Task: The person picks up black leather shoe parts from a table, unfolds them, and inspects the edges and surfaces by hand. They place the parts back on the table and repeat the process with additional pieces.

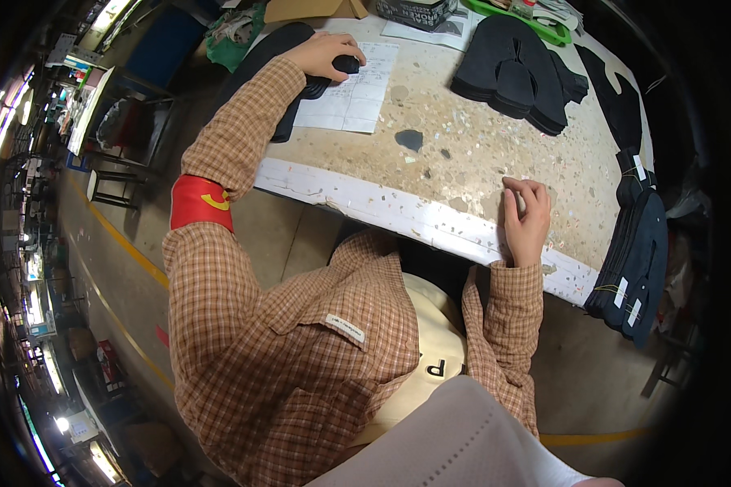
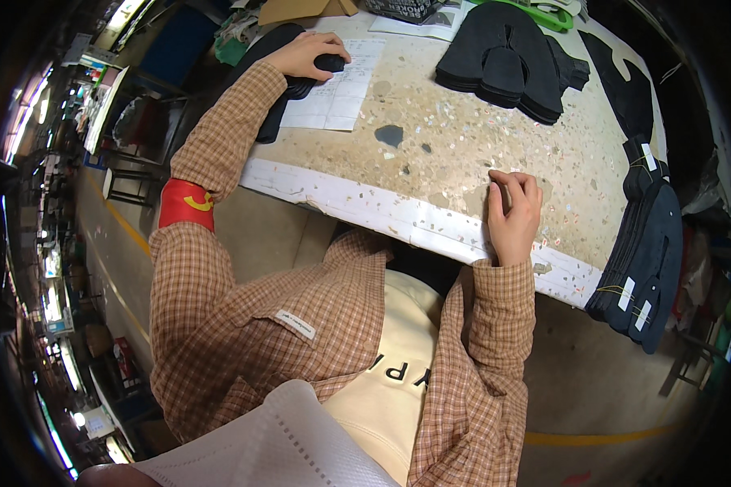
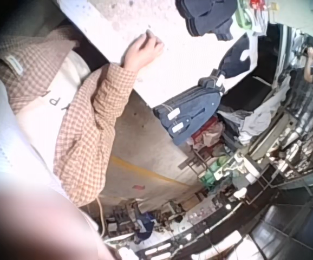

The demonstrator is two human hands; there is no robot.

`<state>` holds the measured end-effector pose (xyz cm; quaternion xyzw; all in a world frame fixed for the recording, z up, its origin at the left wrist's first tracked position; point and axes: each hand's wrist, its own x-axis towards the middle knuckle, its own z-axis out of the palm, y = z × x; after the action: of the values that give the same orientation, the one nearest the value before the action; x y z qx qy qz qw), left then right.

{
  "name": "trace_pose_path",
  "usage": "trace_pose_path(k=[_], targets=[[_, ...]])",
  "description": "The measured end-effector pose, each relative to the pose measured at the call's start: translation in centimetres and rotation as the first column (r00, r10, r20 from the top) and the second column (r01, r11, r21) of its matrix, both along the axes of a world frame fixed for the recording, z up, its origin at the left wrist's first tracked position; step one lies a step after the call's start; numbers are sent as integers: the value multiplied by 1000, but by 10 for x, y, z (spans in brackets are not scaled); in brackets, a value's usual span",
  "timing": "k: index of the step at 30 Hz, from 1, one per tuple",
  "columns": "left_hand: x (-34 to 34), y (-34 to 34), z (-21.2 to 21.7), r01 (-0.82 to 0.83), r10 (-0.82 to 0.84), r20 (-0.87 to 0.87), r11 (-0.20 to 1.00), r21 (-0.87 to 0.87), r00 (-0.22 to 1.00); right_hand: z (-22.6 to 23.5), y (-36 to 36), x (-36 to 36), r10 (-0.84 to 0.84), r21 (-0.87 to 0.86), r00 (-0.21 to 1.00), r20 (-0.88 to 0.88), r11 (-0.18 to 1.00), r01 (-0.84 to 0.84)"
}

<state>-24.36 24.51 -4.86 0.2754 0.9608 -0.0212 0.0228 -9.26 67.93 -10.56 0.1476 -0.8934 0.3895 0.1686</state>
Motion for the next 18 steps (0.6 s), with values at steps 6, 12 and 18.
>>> trace_pose_path(k=[6,12,18], targets=[[-1,3,9,44,-71,-135,981,-189,988,-1,0,1,-4,-11,1000,12,1000,4],[0,5,7,-83,88,62,994,-73,994,0,0,1,-6,0,1000,13,1000,6],[10,2,-1,-54,53,-49,998,-22,997,2,0,1,3,-3,1000,9,1000,-3]])
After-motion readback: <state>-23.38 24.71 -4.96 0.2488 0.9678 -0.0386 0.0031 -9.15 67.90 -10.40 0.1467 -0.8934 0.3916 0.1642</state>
